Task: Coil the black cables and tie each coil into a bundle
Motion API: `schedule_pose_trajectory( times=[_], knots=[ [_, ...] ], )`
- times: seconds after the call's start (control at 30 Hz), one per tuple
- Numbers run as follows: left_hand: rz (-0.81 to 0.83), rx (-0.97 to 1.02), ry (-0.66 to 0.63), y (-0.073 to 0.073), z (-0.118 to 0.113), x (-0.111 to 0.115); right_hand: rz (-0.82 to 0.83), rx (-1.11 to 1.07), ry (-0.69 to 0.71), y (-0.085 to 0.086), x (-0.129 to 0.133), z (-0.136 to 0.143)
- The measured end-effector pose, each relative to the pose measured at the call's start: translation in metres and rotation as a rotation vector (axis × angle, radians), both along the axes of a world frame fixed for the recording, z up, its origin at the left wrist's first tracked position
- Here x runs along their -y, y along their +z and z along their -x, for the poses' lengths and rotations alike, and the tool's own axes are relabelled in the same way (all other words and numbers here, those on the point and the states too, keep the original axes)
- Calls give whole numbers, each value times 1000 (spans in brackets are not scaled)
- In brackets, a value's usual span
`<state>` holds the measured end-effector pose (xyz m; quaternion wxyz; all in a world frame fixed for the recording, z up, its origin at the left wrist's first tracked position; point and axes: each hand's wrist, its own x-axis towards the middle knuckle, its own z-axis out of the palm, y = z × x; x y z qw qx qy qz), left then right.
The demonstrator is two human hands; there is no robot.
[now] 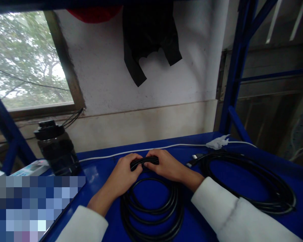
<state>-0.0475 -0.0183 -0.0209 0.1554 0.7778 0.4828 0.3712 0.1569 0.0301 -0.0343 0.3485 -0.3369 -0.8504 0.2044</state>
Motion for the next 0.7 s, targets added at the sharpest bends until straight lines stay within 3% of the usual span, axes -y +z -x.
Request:
schedule_pose_trajectory(
  times=[0.7],
  knots=[
    [-8, -12, -10, -1, 1, -1, 0, 0, 0, 2, 1, 1]
  ],
)
